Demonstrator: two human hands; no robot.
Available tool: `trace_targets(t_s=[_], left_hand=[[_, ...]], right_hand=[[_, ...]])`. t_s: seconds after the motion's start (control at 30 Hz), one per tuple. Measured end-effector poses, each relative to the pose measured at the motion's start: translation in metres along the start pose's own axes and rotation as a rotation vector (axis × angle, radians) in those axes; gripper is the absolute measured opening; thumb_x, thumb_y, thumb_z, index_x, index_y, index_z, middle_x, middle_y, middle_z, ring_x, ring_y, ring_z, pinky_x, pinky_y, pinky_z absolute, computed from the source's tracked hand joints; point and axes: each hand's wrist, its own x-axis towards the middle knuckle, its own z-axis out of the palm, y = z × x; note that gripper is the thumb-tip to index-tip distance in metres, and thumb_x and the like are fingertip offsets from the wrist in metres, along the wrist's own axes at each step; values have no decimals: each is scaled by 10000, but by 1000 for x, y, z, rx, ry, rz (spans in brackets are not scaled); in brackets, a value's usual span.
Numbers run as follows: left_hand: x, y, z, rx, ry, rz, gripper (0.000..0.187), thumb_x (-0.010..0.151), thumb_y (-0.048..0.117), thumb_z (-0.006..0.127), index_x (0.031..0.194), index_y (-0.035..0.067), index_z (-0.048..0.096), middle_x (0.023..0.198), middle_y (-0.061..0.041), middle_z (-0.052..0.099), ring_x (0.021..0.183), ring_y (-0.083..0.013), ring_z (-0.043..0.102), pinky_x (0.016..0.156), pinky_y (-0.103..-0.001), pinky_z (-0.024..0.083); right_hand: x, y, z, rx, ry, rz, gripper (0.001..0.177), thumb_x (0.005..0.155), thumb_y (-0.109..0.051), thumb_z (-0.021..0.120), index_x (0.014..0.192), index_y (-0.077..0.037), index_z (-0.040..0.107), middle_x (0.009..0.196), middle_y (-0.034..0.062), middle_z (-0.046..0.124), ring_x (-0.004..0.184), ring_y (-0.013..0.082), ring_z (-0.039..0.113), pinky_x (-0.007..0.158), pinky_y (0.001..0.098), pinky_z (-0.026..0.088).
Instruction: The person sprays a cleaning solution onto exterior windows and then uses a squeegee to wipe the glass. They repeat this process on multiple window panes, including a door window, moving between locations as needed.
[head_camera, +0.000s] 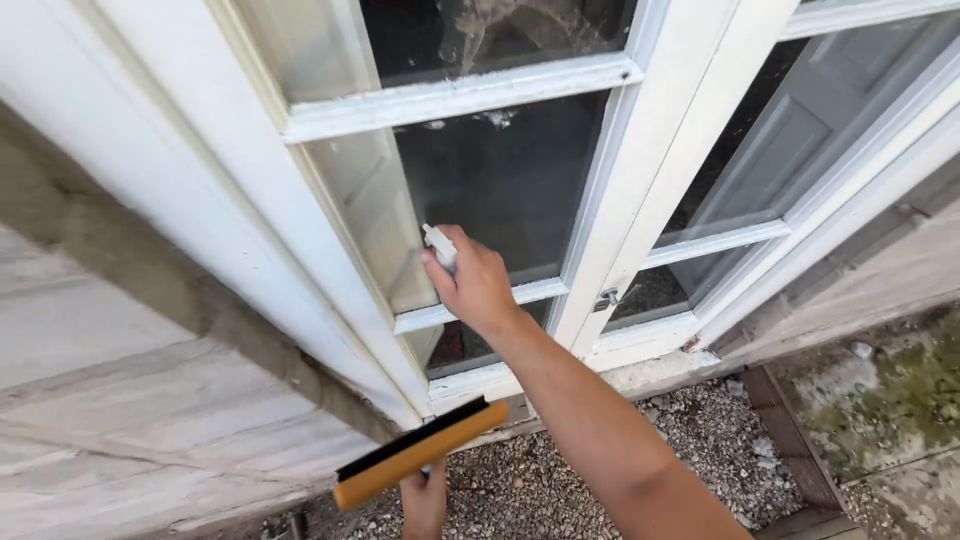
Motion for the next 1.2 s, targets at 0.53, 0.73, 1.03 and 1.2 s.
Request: trace_targets(t_s=[0.53, 0.73, 1.03, 1.2], left_hand=[[-31, 105, -59, -183, -200, 108, 541, 1018, 301, 509, 567, 166, 243, 510, 25, 217, 449, -91, 197, 470, -300, 151], [-26, 103, -54, -254, -257, 75, 516, 1029, 260, 505, 593, 156, 249, 520, 28, 208, 448, -86, 185, 456, -288, 118], [-13, 96, -35, -215, -242, 72, 492, 1029, 276, 505, 600, 132, 311, 555, 14, 245, 496, -110, 224, 484, -292, 180], [-5, 91, -6, -154, -249, 67, 500, 1035, 295, 488, 599, 136, 303, 557, 17, 254, 511, -111, 242, 484, -281, 186]], right_hand=[[-76, 68, 58, 18, -95, 464, 428, 972, -433, 509, 1272, -132, 567, 971, 99, 739, 842, 275, 715, 748, 380, 545], [-135, 105, 96, -40, -462, 430, 485, 977, -437, 486, 1302, -78, 497, 842, 131, 699, 713, 330, 673, 578, 438, 483], [-143, 146, 19, 156, 17, 993, 322, 1002, -328, 515, 1218, -90, 537, 815, 68, 652, 696, 191, 631, 600, 322, 532], [-173, 192, 14, -15, -26, 958, 389, 979, -401, 502, 1188, -84, 584, 873, 159, 710, 817, 340, 688, 737, 446, 531]])
